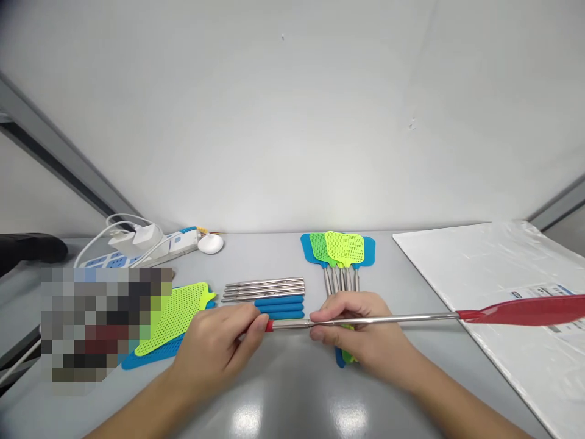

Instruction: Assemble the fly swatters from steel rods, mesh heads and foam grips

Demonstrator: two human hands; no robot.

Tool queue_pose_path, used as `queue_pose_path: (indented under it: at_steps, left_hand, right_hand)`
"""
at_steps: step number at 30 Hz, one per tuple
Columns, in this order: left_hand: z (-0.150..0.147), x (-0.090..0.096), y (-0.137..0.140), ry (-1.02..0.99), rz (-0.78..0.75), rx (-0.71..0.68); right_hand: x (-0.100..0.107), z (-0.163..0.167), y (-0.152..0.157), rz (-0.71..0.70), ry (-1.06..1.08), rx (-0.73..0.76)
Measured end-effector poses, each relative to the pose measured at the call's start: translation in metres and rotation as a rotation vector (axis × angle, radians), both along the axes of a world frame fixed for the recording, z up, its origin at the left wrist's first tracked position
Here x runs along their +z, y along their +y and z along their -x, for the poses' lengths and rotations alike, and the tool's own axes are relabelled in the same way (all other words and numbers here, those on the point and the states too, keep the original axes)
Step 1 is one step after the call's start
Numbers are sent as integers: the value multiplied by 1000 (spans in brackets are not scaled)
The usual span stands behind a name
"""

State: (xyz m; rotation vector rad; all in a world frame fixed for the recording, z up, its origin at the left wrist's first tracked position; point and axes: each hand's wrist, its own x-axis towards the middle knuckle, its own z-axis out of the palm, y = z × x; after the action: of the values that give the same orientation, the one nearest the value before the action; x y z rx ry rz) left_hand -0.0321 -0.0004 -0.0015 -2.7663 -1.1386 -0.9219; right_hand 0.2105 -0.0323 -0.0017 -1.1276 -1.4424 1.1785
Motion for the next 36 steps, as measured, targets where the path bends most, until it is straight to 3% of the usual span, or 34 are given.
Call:
queue_pose_path:
  at_steps: [3, 9, 17, 24, 30, 36]
  left_hand:
    - [2, 2, 1, -1, -20, 14]
    - [13, 0, 12, 3, -46, 42]
    - [32, 11, 32, 20, -35, 250]
    - [31, 12, 33, -49, 157, 300]
    - [29, 15, 31, -101, 265, 256]
    - [32, 15, 36, -93, 312, 313]
  right_hand:
    - [-1, 0, 0, 40, 17, -8]
    - [-5, -2, 1, 254, 143, 53]
    - [-2, -32, 19, 153, 460, -50]
    - [7, -33, 22, 146, 520, 29]
    - [8, -38, 27, 179, 555, 23]
    - [23, -44, 28, 59, 677, -239]
